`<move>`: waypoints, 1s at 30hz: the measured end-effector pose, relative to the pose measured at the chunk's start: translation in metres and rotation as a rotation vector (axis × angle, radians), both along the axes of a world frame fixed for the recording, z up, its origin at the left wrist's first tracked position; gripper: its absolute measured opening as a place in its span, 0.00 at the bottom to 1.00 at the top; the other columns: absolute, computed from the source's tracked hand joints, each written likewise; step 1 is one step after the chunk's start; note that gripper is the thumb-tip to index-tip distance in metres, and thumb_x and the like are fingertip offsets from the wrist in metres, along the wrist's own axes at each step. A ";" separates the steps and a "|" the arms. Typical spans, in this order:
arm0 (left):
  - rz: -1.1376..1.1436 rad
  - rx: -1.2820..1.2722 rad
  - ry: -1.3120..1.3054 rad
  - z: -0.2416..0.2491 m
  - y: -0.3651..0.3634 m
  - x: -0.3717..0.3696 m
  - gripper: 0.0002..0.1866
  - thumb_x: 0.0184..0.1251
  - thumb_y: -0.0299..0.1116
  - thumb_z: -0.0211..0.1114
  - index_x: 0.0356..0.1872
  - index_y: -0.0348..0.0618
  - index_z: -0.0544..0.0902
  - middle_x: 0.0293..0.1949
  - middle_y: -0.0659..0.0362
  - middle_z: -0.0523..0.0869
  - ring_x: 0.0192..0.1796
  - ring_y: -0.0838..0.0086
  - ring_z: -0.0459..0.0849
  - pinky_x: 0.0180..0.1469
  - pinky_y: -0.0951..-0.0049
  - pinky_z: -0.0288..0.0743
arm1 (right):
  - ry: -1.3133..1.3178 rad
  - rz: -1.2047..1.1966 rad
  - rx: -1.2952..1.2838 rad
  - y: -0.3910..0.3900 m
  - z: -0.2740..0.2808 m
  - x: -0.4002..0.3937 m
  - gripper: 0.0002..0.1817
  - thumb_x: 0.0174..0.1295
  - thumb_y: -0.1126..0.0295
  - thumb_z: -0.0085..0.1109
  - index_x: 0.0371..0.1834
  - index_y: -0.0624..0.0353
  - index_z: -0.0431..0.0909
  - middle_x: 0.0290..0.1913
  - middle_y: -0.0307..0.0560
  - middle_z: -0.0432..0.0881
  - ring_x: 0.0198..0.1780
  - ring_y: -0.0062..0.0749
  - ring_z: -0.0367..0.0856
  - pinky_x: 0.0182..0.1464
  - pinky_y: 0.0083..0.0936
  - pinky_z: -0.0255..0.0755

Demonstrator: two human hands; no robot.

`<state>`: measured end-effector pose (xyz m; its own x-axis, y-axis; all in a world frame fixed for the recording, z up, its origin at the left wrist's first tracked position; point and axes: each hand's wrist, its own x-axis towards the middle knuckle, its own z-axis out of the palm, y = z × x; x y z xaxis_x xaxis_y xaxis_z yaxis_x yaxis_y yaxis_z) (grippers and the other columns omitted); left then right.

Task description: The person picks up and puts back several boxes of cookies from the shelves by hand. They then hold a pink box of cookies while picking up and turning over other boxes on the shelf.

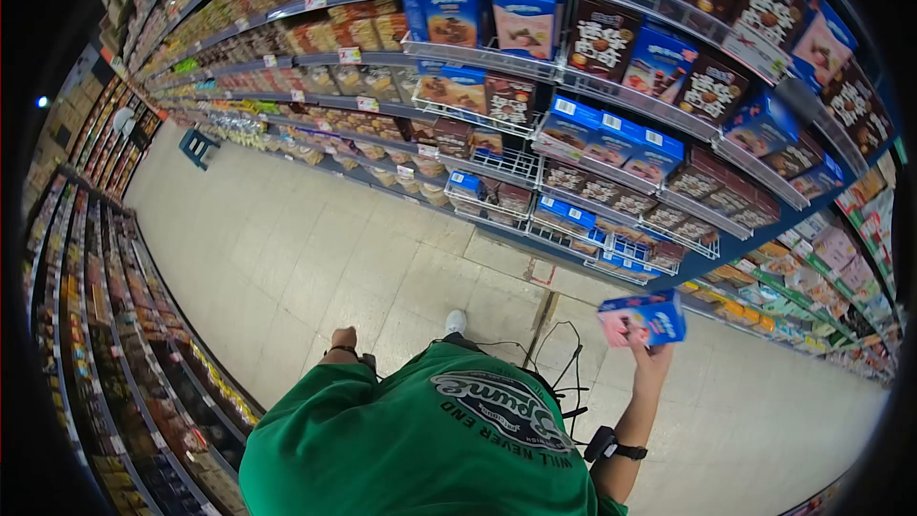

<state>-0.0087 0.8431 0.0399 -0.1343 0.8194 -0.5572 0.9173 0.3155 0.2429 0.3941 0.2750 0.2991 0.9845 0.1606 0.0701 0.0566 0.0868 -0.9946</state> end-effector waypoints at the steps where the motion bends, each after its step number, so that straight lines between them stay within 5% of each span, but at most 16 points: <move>1: -0.031 -0.024 -0.059 -0.006 0.009 0.007 0.21 0.69 0.43 0.56 0.45 0.36 0.88 0.49 0.40 0.88 0.56 0.44 0.85 0.59 0.51 0.77 | 0.053 0.120 0.000 0.019 0.000 0.005 0.35 0.58 0.73 0.75 0.68 0.60 0.67 0.60 0.47 0.78 0.58 0.33 0.80 0.60 0.32 0.76; 2: -0.309 0.069 -0.110 -0.075 0.046 -0.006 0.16 0.69 0.44 0.60 0.42 0.41 0.84 0.29 0.54 0.86 0.27 0.64 0.83 0.28 0.59 0.73 | 0.052 0.131 -0.001 0.040 -0.001 0.010 0.35 0.58 0.73 0.75 0.68 0.60 0.67 0.60 0.47 0.78 0.58 0.33 0.80 0.60 0.32 0.76; 3: -0.115 0.017 -0.240 -0.076 0.049 0.015 0.14 0.68 0.42 0.61 0.41 0.43 0.84 0.29 0.57 0.85 0.26 0.68 0.82 0.27 0.60 0.73 | 0.042 0.181 -0.031 0.062 -0.002 0.014 0.35 0.58 0.73 0.76 0.67 0.60 0.69 0.59 0.47 0.79 0.58 0.32 0.80 0.59 0.31 0.77; 5: -0.093 0.089 -0.377 -0.054 0.037 0.072 0.13 0.65 0.38 0.61 0.44 0.43 0.85 0.30 0.59 0.86 0.26 0.71 0.81 0.25 0.65 0.73 | 0.045 0.248 -0.100 0.105 -0.003 0.022 0.34 0.57 0.72 0.77 0.66 0.60 0.70 0.58 0.47 0.80 0.57 0.31 0.81 0.56 0.30 0.79; 6: -0.098 0.076 -0.470 -0.038 0.032 0.104 0.19 0.59 0.39 0.66 0.47 0.38 0.88 0.36 0.46 0.91 0.42 0.58 0.90 0.47 0.60 0.82 | 0.061 0.268 -0.139 0.126 -0.004 0.026 0.34 0.56 0.73 0.77 0.66 0.60 0.70 0.58 0.47 0.80 0.57 0.30 0.81 0.54 0.29 0.80; 8: -0.327 0.176 -0.635 -0.015 0.024 0.166 0.24 0.60 0.42 0.70 0.54 0.40 0.84 0.40 0.50 0.90 0.42 0.67 0.88 0.48 0.67 0.81 | 0.032 0.318 -0.124 0.166 -0.008 0.036 0.33 0.56 0.72 0.77 0.65 0.60 0.70 0.57 0.47 0.80 0.57 0.30 0.81 0.53 0.29 0.81; 11: -0.649 0.057 -1.121 0.113 -0.018 0.265 0.25 0.64 0.36 0.73 0.61 0.41 0.79 0.46 0.55 0.88 0.45 0.74 0.85 0.49 0.71 0.79 | -0.030 0.401 -0.188 0.213 0.000 0.046 0.31 0.56 0.72 0.76 0.62 0.60 0.72 0.55 0.46 0.81 0.56 0.30 0.81 0.52 0.29 0.81; 15: -1.088 0.087 -1.157 0.255 -0.064 0.347 0.32 0.64 0.37 0.74 0.68 0.44 0.74 0.54 0.59 0.85 0.47 0.76 0.82 0.47 0.73 0.78 | -0.161 0.438 -0.367 0.253 0.000 0.056 0.28 0.53 0.73 0.76 0.57 0.61 0.74 0.52 0.47 0.81 0.54 0.34 0.82 0.53 0.34 0.78; 19: -1.320 0.238 -1.178 0.262 -0.066 0.395 0.32 0.64 0.37 0.74 0.69 0.43 0.74 0.54 0.57 0.86 0.46 0.74 0.83 0.45 0.70 0.79 | -0.337 0.328 -0.487 0.278 -0.039 0.083 0.28 0.51 0.72 0.74 0.56 0.63 0.75 0.50 0.50 0.82 0.52 0.37 0.82 0.56 0.34 0.75; 23: -1.291 -0.075 -1.062 0.252 -0.062 0.416 0.34 0.65 0.38 0.73 0.70 0.42 0.72 0.58 0.52 0.82 0.48 0.68 0.85 0.46 0.68 0.81 | -0.328 0.106 -0.642 0.301 -0.051 0.098 0.27 0.52 0.71 0.74 0.55 0.64 0.75 0.49 0.52 0.82 0.49 0.38 0.82 0.52 0.32 0.75; 25: -1.231 -0.031 -1.140 0.241 -0.058 0.422 0.35 0.66 0.38 0.73 0.72 0.43 0.71 0.61 0.49 0.79 0.51 0.67 0.85 0.49 0.68 0.82 | -0.116 0.158 -0.388 0.320 -0.064 0.119 0.26 0.53 0.70 0.74 0.54 0.64 0.75 0.48 0.54 0.82 0.47 0.40 0.83 0.50 0.32 0.75; 29: -1.303 -0.006 -1.119 0.225 -0.031 0.430 0.35 0.66 0.40 0.72 0.73 0.44 0.70 0.61 0.46 0.81 0.51 0.61 0.86 0.52 0.65 0.81 | -0.106 -0.014 -0.382 0.359 -0.060 0.141 0.24 0.54 0.70 0.73 0.53 0.63 0.74 0.46 0.54 0.83 0.47 0.40 0.83 0.50 0.33 0.75; 30: -1.322 -0.016 -1.124 0.219 -0.024 0.432 0.35 0.66 0.40 0.72 0.73 0.44 0.70 0.61 0.46 0.81 0.51 0.61 0.86 0.52 0.65 0.81 | -0.177 -0.057 -0.344 0.368 -0.075 0.150 0.23 0.55 0.71 0.71 0.52 0.64 0.74 0.47 0.58 0.82 0.49 0.49 0.83 0.51 0.38 0.75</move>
